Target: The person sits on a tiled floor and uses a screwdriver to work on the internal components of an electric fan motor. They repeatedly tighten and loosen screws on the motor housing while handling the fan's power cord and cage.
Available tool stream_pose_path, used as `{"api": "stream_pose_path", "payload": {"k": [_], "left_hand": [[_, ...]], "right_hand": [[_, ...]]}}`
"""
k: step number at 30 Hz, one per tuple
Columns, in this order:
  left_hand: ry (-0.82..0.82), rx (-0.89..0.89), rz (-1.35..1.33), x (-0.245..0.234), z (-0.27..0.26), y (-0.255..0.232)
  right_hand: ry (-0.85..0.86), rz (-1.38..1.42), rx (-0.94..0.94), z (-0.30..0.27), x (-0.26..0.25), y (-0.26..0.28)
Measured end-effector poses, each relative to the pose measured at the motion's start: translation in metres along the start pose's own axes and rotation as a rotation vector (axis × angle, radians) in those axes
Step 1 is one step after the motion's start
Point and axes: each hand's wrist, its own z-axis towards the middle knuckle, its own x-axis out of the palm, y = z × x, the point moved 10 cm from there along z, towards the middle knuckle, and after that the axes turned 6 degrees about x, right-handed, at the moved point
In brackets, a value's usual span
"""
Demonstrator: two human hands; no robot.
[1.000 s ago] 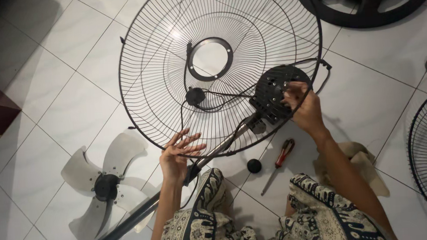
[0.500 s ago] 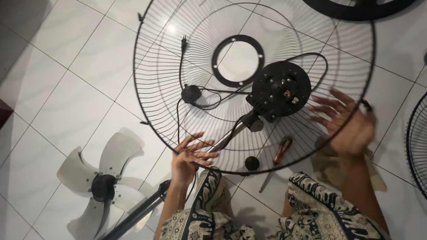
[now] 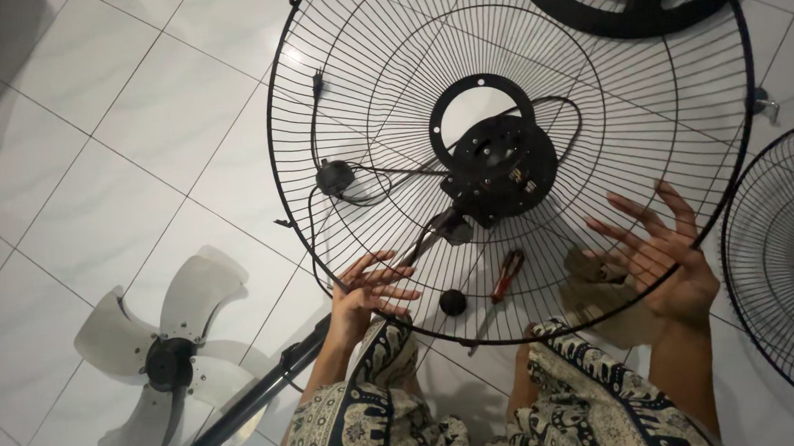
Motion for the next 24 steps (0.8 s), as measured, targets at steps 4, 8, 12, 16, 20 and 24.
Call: {"api": "stream_pose_path", "payload": {"k": [4,8,12,16,20,24], "left_hand": [[-0.016,-0.036,0.012,0.0,-0.003,0.004],[-0.021,-0.058,0.017,-0.001,-0.001,0.012],[0.035,-0.079,0.018,0.001,0.003,0.027],[0.072,-0.135,0.015,-0.001,0.006,0.048],[0.025,-0.172,0.05,-0.013,0.009,0.063],[0.06,-0.164,0.053,-0.015,0.01,0.068]], "right_hand": [[-0.096,-0.077,-0.004,-0.006,-0.01,-0.002],[-0.085,-0.004,-0.028,-0.012,-0.017,-0.011],[-0.154,-0.023,-0.015,-0.023,-0.034,-0.023],[-0.205,-0.021,-0.016,-0.032,-0.051,-0.036],[-0.221,0.015,-0.004,-0.035,-0.059,-0.049],[-0.224,-0.03,-0.003,-0.034,-0.058,-0.049]]}}
